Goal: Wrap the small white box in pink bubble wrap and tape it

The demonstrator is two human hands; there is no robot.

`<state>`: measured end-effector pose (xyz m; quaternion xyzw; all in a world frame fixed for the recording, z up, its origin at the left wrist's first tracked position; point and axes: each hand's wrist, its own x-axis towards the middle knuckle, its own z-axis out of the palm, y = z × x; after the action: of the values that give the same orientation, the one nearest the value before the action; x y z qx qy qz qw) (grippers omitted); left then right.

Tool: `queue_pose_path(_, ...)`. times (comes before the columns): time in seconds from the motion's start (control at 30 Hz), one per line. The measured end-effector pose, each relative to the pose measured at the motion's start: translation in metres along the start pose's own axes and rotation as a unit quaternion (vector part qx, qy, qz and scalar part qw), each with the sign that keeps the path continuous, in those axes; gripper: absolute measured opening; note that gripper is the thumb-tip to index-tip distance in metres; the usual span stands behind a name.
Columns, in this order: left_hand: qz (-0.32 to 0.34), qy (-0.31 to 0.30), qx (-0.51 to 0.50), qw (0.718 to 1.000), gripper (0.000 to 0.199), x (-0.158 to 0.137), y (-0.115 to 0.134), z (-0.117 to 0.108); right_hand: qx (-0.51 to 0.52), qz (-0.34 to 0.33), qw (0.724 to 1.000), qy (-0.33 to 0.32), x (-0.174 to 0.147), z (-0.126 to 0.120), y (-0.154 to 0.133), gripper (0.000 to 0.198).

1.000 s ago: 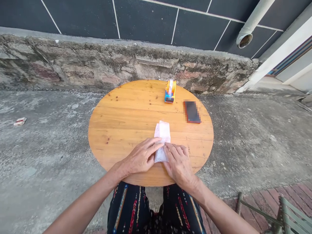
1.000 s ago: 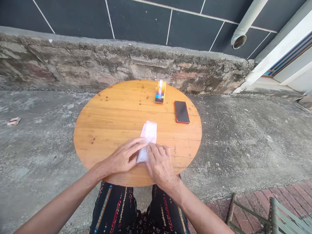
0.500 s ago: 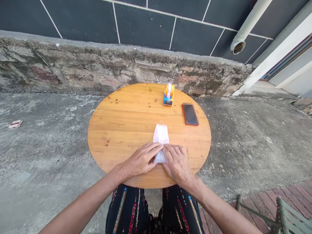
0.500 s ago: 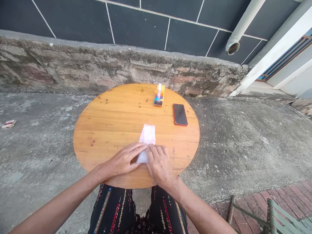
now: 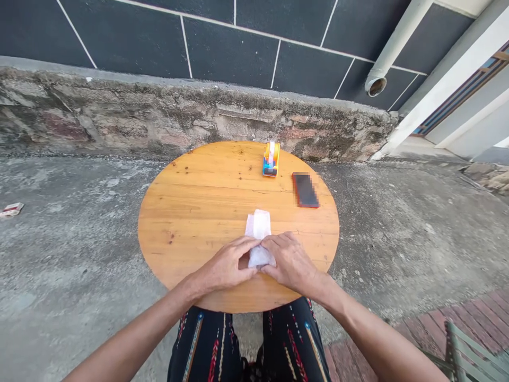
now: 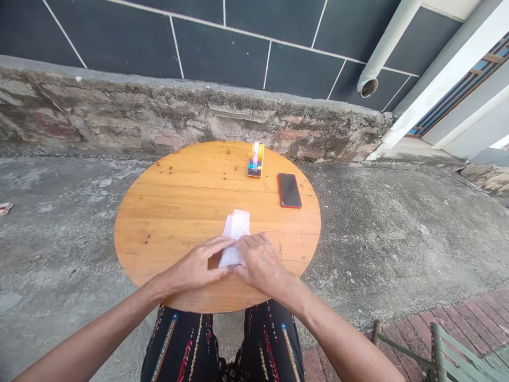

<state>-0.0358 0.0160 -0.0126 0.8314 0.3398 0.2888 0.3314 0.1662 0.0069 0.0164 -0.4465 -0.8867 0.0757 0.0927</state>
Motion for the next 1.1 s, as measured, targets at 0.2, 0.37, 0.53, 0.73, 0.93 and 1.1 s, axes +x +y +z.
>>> queue_pose_path(0.2,-0.061,-0.045,-0.036,0.996,0.066,0.002,0.001,-0.019,0.018,0.000,0.999,-0.037,0.009,-0.007,0.005,0.029)
queue_pose_path(0.37,-0.078,-0.051,-0.068,0.993,0.067,0.006,0.001,-0.036,0.019,0.001,0.998,-0.058,0.015,-0.011,0.009,0.028)
queue_pose_path(0.53,-0.092,-0.090,-0.103,0.986,0.066,0.015,-0.013,-0.027,0.023,-0.001,0.997,-0.072,0.018,-0.012,0.011,0.028)
queue_pose_path(0.73,-0.086,-0.079,-0.007,0.993,0.065,0.015,-0.015,-0.022,0.016,-0.006,0.996,-0.089,0.021,-0.013,0.013,0.026)
queue_pose_path(0.93,-0.083,-0.063,0.022,0.994,0.065,0.013,-0.012,-0.022,0.028,-0.017,0.993,-0.112,0.028,-0.019,0.018,0.022)
queue_pose_path(1.1,-0.080,-0.065,0.000,0.995,0.064,0.012,-0.015,-0.024,0.026,-0.026,0.989,-0.143,0.034,-0.022,0.025,0.030)
